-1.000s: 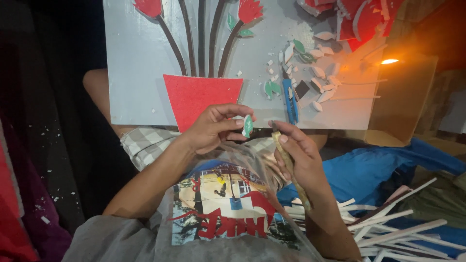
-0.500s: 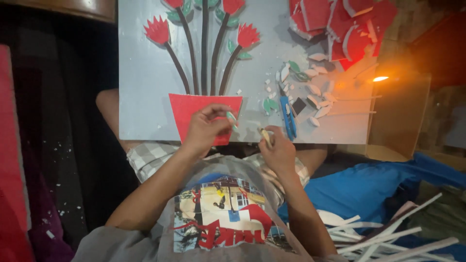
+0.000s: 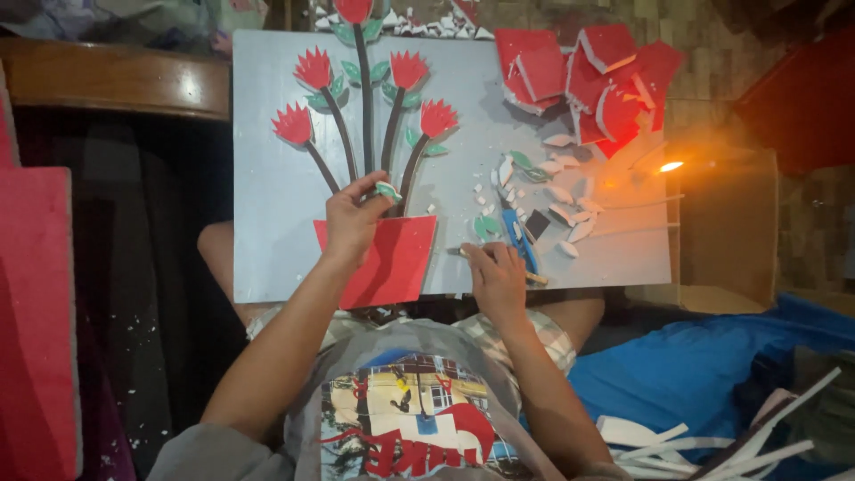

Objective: Refining the details of a floral art piece by attaching small green foam leaves using adhesive.

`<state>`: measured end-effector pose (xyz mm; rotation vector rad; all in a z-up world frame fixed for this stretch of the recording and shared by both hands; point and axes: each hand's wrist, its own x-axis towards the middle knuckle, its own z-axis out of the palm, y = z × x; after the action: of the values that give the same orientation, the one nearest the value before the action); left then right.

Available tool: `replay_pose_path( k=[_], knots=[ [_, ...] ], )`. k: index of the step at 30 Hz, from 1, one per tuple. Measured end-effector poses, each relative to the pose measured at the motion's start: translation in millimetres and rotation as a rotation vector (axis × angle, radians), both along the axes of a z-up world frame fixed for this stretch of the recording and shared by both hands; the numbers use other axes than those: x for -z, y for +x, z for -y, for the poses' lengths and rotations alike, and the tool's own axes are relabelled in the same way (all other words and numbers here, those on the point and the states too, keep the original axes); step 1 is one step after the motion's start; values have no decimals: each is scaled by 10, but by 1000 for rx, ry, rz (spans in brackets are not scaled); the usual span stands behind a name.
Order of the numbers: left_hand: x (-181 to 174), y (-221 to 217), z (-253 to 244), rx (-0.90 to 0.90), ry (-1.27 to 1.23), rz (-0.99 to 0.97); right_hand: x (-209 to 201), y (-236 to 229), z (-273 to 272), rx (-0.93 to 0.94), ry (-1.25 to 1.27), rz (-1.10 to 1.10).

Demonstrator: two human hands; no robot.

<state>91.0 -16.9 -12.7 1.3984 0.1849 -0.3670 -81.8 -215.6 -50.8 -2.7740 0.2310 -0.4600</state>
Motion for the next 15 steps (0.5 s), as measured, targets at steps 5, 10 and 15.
replay_pose_path(
  k=[5, 10, 15],
  knots=[
    [65, -90, -31, 7, 79, -9, -44, -10, -35, 39, 9, 21],
    [121, -159, -176, 5, 242, 57, -90, 17, -60, -4, 30, 50],
    [376, -117, -307, 30, 239, 380, -191, 44, 17, 48, 34, 135]
  ],
)
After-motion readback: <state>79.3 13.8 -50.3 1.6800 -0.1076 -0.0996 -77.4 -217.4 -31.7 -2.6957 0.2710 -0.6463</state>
